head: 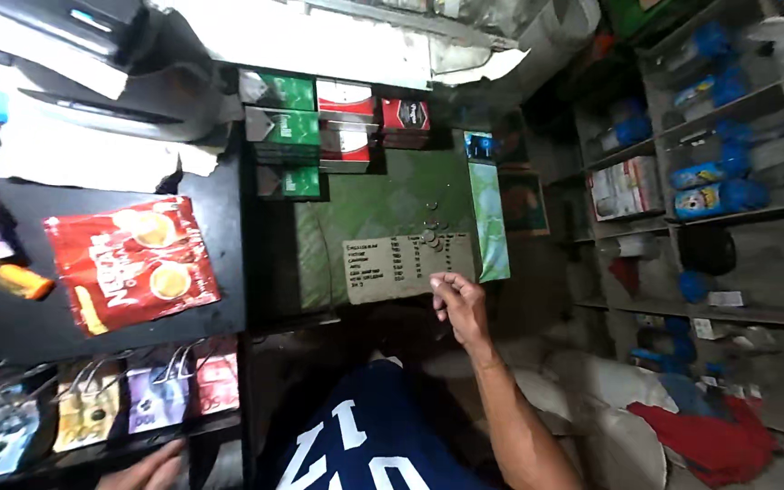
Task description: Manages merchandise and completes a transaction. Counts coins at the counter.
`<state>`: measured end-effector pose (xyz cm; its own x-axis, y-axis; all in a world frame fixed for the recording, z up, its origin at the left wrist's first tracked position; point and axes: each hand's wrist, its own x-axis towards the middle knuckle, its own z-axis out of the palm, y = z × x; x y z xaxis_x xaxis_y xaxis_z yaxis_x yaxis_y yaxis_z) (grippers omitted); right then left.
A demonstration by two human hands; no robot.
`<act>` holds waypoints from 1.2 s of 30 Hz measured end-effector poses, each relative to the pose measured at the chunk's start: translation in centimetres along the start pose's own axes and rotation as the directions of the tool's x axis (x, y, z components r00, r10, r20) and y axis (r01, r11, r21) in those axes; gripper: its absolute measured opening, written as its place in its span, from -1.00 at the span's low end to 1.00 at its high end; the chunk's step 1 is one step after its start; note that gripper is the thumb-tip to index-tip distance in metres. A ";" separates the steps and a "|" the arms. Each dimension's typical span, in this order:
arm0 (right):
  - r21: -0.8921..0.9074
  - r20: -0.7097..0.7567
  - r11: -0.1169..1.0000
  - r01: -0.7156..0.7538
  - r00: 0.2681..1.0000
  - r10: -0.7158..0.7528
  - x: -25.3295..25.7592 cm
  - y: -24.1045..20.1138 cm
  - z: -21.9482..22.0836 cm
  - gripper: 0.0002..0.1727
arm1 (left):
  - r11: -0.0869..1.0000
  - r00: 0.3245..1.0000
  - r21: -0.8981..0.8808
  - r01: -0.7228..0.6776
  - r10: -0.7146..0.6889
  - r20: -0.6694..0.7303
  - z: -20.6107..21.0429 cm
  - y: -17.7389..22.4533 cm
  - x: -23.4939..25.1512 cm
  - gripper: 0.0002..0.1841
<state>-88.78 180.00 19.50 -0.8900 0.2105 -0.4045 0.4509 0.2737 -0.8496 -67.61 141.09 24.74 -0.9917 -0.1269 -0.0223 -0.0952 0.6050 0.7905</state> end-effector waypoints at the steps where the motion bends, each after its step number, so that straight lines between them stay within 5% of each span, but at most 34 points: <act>1: -0.128 -0.019 0.991 0.026 0.999 -0.029 2.0 0.1 -0.8 -0.80 | 0.999 0.998 -0.022 -0.042 0.043 0.042 1.9 1.3 0.9 -0.72; 8: -0.547 0.034 0.824 0.145 0.988 -0.152 10.9 1.2 -1.1 -0.58 | 0.947 0.940 -0.092 -0.309 0.319 0.123 16.1 5.4 9.6 -0.73; 14: -0.528 0.166 0.802 0.279 0.960 -0.225 10.9 1.7 -0.6 -0.74 | 0.971 0.926 -0.012 -0.238 0.230 0.299 24.6 6.3 20.8 -0.70; 20: -0.277 0.153 0.914 0.296 0.953 -0.262 9.6 4.0 -2.9 -0.82 | 0.976 0.954 0.078 -0.201 0.178 0.240 29.3 6.4 26.3 -0.65; 30: -0.138 0.133 0.945 0.297 0.951 -0.280 9.2 4.1 -2.6 -0.88 | 0.958 0.948 0.202 -0.204 0.141 0.287 30.0 8.8 28.7 -0.73; 33: 0.159 0.101 0.960 0.232 0.963 -0.249 9.6 5.2 -3.7 -0.90 | 0.986 0.951 0.072 -0.153 0.127 0.281 29.5 8.0 28.0 -0.77; 36: 0.451 0.074 0.879 0.152 0.976 -0.207 10.4 5.1 -5.1 -0.88 | 0.965 0.962 -0.257 0.052 0.021 0.273 28.3 6.7 26.2 -0.77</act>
<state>-95.34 188.42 12.69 -0.9665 0.0790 -0.2441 0.2305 -0.1506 -0.9614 -96.71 164.06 12.11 -0.9794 0.1058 -0.1719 -0.1208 0.3752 0.9191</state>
